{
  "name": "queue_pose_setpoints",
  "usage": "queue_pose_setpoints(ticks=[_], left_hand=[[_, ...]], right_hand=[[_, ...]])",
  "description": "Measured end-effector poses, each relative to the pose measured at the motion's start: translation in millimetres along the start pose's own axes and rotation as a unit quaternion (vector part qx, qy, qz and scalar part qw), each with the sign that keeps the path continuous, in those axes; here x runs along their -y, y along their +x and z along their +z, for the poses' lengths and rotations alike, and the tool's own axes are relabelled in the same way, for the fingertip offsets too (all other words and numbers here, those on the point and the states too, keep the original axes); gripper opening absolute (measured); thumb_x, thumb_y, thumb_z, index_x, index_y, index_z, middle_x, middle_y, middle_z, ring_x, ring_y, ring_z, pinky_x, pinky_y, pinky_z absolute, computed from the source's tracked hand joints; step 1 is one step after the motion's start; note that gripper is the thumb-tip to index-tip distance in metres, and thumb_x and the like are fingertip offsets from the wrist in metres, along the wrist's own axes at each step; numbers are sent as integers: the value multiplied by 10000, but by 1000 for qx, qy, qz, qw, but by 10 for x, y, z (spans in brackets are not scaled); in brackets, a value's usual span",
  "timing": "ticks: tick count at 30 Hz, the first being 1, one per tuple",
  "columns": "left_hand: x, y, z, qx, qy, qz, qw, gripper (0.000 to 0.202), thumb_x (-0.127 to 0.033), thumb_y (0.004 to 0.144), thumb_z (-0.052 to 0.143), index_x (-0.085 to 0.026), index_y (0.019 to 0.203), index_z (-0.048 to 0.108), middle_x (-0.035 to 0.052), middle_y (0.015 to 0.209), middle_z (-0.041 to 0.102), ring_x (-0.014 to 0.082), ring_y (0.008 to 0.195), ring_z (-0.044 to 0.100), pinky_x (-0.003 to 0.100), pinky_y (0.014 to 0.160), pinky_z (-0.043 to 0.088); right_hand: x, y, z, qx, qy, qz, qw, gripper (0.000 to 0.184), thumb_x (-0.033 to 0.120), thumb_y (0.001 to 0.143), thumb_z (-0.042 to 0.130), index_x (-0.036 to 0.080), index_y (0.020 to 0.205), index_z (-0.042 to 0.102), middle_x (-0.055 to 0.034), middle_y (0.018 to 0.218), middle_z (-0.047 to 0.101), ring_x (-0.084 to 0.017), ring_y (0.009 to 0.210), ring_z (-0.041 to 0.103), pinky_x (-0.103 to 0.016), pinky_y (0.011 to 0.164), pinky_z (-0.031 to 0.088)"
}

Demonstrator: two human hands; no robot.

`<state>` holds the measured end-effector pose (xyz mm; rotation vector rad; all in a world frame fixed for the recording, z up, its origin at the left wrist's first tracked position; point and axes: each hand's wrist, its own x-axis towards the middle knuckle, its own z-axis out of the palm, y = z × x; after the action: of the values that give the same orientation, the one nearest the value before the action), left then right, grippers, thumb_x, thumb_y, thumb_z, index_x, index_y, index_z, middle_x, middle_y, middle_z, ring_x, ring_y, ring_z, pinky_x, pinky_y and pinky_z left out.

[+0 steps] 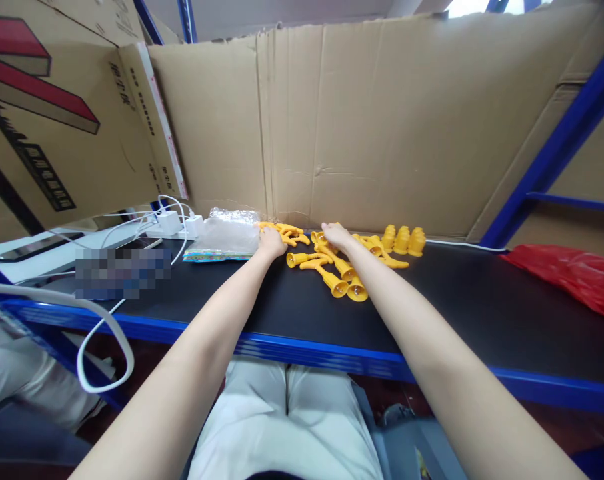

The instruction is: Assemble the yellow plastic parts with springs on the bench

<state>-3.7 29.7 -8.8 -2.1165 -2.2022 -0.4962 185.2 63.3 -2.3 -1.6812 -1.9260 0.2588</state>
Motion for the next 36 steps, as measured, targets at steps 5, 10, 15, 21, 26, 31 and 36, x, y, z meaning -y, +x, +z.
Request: queue_pose_setpoints(ticks=[5,10,15,21,26,31,36], left_hand=[[-18,0,-30,17,-11,1,1000,568,-345,772,655,-48,1208,444,249,1309,480,325,1231,433,365,983,370],[-72,2,-58,-30,-73,-6,997,604,-312,760,649,-11,1221,401,266,1289,460,320,1237,423,374,1014,349],[-259,-199,-292,-169,-144,183,958,531,-204,856,465,-166,1359,298,149,1364,408,250,1258,409,379,1030,348],[-352,-440,-423,-72,-83,220,969,578,-329,908,423,-296,1444,212,108,1245,513,267,1082,564,376,879,449],[-252,-480,-389,-121,-78,186,972,573,-331,914,422,-292,1450,222,103,1278,494,250,1074,573,330,864,446],[-264,-530,-426,-105,-54,185,976,404,-332,924,407,-288,1324,441,76,1176,576,240,1073,578,315,873,429],[-315,-538,-411,-88,-42,198,975,375,-337,891,447,-258,1252,511,71,1163,614,234,1034,598,308,856,435]], right_hand=[[124,-135,-206,-36,93,99,990,352,406,895,379,190,1018,628,-79,937,681,-201,749,641,-317,679,478],[177,-304,-423,-81,123,77,986,279,296,860,436,197,1101,537,-97,1047,645,-164,655,621,-288,595,473],[114,-464,-546,-73,15,-2,997,407,272,843,517,164,1222,414,-113,1017,648,-223,820,634,-335,735,461],[84,-654,-549,-132,-116,-201,964,304,196,868,472,157,1168,508,-144,1174,617,-293,1066,560,-438,906,327],[75,-754,-434,-105,-136,-308,936,290,192,905,415,154,1160,548,-135,1131,637,-258,1040,568,-392,873,318],[80,-823,-384,-122,-152,-300,934,323,194,917,399,145,1212,522,-141,1137,628,-256,1047,558,-422,922,279],[103,-851,-422,-119,-223,-262,932,252,163,898,409,161,1081,581,-125,1033,655,-264,966,564,-507,979,188]])
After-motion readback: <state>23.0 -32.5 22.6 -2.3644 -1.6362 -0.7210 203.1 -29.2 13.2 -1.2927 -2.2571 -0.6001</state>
